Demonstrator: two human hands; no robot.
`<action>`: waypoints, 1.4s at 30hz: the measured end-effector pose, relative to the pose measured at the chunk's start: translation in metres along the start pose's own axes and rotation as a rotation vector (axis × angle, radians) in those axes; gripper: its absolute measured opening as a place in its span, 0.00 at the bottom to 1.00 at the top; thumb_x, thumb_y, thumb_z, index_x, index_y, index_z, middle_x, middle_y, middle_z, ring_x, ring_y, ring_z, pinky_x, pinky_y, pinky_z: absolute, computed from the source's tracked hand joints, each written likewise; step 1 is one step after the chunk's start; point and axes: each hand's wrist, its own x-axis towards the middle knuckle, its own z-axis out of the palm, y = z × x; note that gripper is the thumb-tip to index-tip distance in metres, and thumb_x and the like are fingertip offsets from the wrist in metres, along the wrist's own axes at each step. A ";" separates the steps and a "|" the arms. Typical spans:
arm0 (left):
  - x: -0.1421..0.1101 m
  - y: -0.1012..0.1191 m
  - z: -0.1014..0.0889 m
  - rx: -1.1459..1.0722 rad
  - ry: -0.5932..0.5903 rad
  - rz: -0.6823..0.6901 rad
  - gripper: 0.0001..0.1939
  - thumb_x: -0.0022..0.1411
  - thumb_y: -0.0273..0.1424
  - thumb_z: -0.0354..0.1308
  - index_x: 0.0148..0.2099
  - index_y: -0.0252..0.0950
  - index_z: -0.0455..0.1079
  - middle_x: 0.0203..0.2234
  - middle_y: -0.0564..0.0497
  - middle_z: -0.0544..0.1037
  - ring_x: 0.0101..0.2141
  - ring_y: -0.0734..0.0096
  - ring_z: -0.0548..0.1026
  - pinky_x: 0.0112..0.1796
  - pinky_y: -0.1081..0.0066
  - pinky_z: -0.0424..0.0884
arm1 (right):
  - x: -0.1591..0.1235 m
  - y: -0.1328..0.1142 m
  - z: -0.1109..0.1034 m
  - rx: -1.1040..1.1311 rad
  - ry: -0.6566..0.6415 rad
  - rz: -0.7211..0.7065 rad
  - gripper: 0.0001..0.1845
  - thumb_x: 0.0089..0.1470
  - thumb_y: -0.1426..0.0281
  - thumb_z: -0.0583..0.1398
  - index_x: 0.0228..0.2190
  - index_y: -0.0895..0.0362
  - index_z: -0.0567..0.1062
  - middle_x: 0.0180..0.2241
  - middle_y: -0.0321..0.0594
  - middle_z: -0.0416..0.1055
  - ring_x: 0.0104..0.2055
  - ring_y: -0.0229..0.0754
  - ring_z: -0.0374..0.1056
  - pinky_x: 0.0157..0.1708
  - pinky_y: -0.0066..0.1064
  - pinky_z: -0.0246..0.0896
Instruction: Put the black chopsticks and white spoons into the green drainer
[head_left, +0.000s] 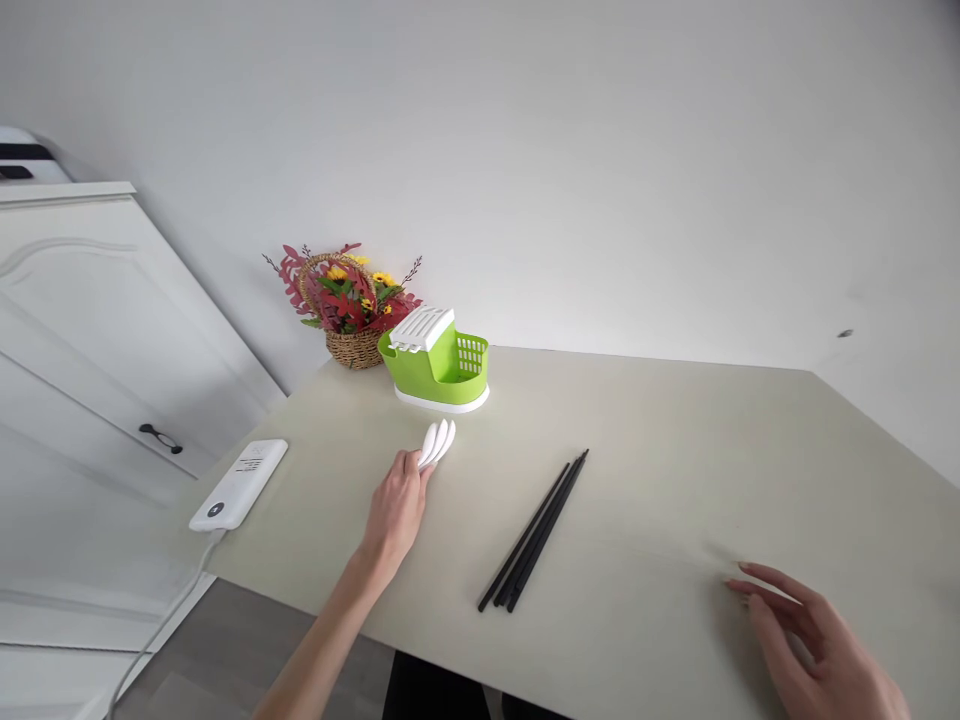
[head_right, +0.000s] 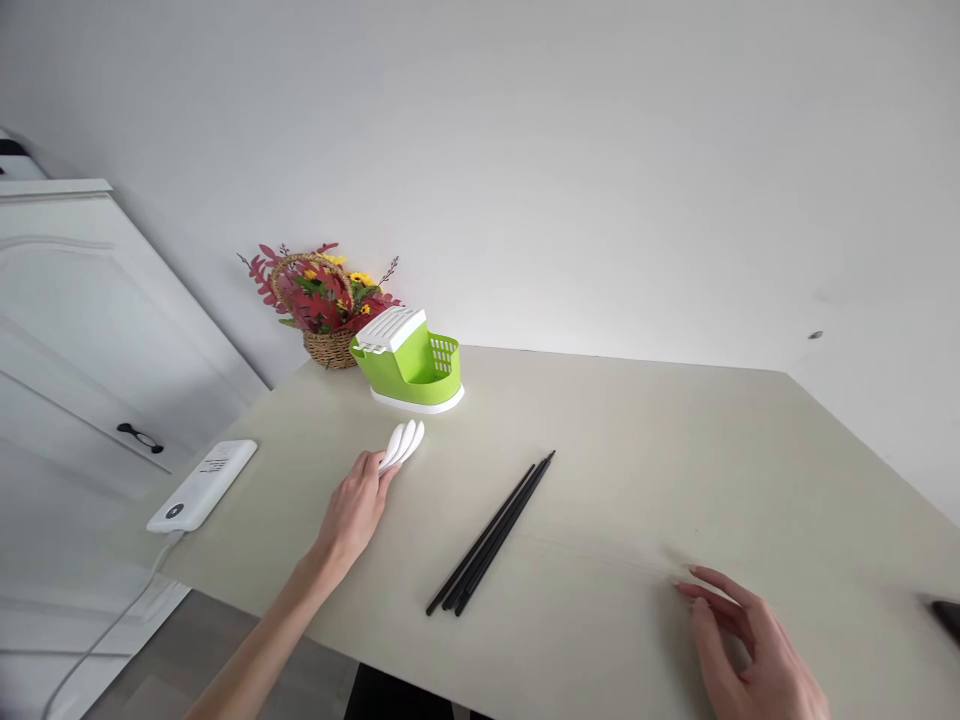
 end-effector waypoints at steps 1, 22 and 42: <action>-0.001 0.006 -0.001 -0.026 0.017 0.012 0.10 0.77 0.32 0.45 0.49 0.36 0.67 0.40 0.45 0.75 0.37 0.61 0.79 0.31 0.68 0.71 | -0.001 0.000 0.002 0.018 0.011 -0.006 0.29 0.50 0.45 0.58 0.50 0.43 0.75 0.47 0.39 0.82 0.43 0.56 0.78 0.32 0.40 0.68; -0.054 0.216 0.001 -0.214 -0.200 0.546 0.10 0.71 0.17 0.48 0.45 0.37 0.64 0.40 0.45 0.73 0.37 0.60 0.77 0.32 0.66 0.74 | 0.003 0.001 0.005 0.156 0.006 -0.025 0.26 0.57 0.49 0.59 0.51 0.48 0.76 0.46 0.40 0.83 0.49 0.49 0.79 0.27 0.27 0.68; -0.057 0.229 -0.004 0.227 -0.233 0.711 0.23 0.46 0.18 0.68 0.46 0.32 0.70 0.39 0.43 0.74 0.38 0.57 0.72 0.42 0.60 0.73 | 0.002 0.007 0.008 0.173 0.000 -0.048 0.24 0.58 0.50 0.59 0.51 0.47 0.76 0.47 0.39 0.82 0.50 0.48 0.79 0.26 0.26 0.68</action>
